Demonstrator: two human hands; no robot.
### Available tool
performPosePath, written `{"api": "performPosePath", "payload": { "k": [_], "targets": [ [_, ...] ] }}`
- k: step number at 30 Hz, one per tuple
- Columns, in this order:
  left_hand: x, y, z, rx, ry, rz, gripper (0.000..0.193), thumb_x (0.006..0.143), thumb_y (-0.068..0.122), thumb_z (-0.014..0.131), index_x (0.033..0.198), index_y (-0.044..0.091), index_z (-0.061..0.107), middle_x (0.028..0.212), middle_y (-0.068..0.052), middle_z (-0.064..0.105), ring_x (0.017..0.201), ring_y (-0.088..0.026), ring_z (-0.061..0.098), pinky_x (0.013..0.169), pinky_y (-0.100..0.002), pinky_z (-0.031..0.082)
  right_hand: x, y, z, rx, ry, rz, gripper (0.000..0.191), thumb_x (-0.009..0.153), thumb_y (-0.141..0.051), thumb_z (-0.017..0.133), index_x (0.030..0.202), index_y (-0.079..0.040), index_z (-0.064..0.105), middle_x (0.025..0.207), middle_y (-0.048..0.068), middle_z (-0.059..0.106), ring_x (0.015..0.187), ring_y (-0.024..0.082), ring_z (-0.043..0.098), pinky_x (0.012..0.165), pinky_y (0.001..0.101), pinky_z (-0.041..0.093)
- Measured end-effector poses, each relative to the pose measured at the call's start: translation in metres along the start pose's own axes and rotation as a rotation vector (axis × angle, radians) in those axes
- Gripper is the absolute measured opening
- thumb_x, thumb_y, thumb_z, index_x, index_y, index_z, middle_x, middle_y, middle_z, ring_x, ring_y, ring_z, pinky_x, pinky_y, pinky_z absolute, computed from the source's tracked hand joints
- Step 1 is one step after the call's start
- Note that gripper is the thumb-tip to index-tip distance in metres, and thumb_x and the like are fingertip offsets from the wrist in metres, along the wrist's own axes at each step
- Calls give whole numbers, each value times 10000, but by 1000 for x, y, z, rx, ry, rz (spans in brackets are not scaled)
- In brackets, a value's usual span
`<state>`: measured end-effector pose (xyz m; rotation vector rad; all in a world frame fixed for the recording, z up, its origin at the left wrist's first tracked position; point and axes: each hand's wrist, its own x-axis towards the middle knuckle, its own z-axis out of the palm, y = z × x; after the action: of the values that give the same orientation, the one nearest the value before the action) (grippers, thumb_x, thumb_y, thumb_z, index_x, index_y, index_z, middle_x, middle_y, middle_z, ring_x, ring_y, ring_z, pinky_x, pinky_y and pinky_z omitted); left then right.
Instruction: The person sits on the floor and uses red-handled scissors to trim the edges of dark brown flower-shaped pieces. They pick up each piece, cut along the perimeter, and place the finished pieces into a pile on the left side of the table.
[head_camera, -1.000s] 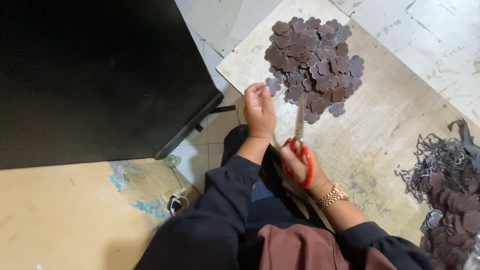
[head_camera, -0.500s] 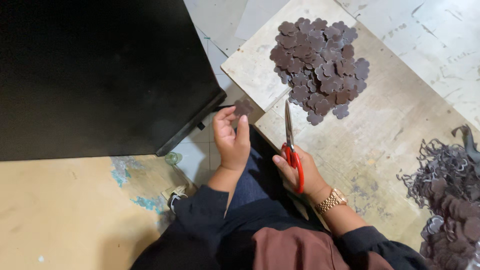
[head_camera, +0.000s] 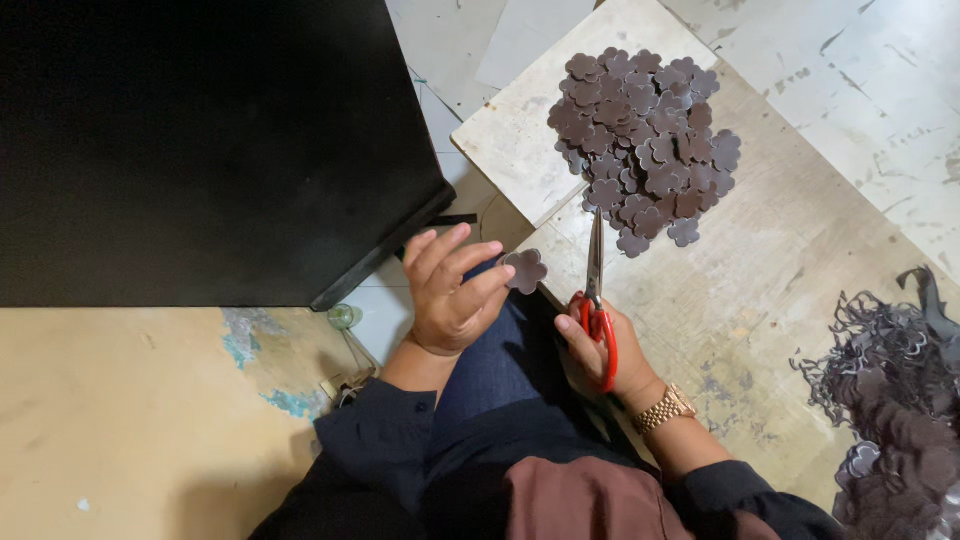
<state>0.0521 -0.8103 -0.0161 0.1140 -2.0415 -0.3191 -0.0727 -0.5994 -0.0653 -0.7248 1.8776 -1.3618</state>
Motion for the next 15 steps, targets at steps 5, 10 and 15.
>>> {"api": "performPosePath", "payload": {
  "k": [5, 10, 15],
  "targets": [
    [4, 3, 0, 9, 10, -12, 235, 817, 138, 881, 953, 216, 706, 1194, 22, 681, 1304, -238, 524, 1121, -458, 378, -2, -3, 0, -57, -26, -163, 270, 992, -236, 676, 851, -90, 498, 733, -33, 466, 691, 77, 432, 627, 255, 440],
    [6, 8, 5, -72, 21, -80, 226, 828, 75, 836, 896, 176, 646, 1192, 9, 695, 1301, -255, 555, 1102, -458, 429, -11, -14, 2, -29, -72, -33, 283, 960, -249, 692, 822, -92, 502, 698, -36, 460, 636, 76, 421, 564, 262, 420],
    [7, 16, 8, -232, 21, -222, 202, 798, 58, 754, 903, 143, 603, 1124, -6, 705, 1216, -283, 631, 1055, -427, 476, -18, -40, 3, 2, -118, -104, 285, 971, -261, 691, 840, -95, 501, 718, -36, 459, 645, 66, 418, 568, 243, 409]
  ]
}}
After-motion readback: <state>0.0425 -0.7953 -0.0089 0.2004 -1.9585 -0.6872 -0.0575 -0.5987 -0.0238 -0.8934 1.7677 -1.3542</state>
